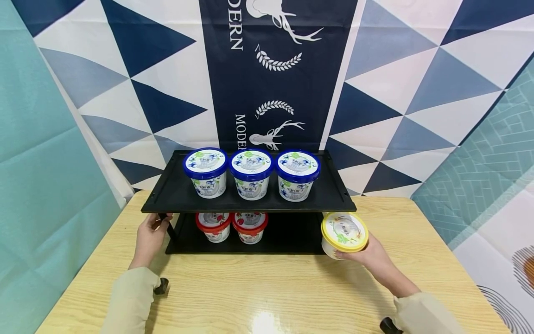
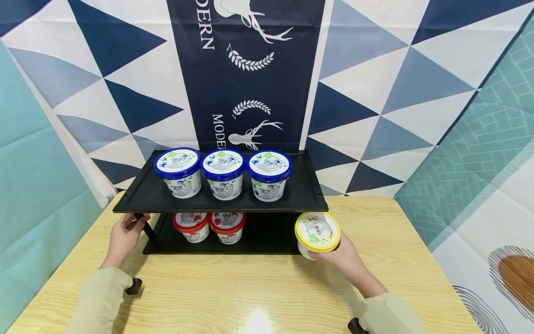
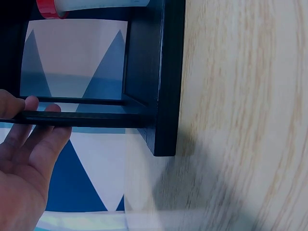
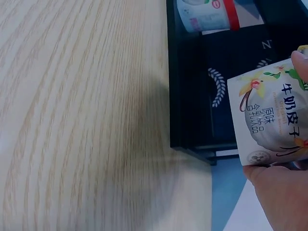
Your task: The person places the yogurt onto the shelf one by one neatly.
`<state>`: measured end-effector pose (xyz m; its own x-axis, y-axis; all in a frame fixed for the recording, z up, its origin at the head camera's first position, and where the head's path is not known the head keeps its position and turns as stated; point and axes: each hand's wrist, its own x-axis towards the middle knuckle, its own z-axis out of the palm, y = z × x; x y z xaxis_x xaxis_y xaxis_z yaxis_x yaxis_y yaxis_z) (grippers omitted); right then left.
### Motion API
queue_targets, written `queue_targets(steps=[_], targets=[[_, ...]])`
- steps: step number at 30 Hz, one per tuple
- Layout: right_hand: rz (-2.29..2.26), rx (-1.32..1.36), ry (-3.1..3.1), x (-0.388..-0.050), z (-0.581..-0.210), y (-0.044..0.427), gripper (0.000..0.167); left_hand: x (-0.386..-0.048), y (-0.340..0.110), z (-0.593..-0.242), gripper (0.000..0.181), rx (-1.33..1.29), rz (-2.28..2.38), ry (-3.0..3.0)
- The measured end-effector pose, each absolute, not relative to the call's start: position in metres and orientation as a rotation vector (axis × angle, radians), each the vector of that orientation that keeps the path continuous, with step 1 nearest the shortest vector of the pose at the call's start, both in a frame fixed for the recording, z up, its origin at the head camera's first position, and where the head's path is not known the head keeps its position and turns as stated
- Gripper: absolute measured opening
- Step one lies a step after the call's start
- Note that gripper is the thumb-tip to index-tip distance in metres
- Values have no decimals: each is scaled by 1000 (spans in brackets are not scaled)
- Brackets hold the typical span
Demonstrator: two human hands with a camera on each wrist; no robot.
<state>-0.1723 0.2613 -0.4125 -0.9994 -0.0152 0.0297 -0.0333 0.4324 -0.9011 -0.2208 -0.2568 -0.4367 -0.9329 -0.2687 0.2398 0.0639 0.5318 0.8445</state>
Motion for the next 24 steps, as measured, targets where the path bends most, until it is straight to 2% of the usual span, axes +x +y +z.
queue_targets(steps=[10, 24], targets=[[1768, -10, -2624, -174, -410, 251, 92, -221, -257, -437, 20, 157, -1363, -2434], [1818, 51, -2560, -174, -415, 242, 94, -222, -259, -438, 20, 145, -1345, -2441]])
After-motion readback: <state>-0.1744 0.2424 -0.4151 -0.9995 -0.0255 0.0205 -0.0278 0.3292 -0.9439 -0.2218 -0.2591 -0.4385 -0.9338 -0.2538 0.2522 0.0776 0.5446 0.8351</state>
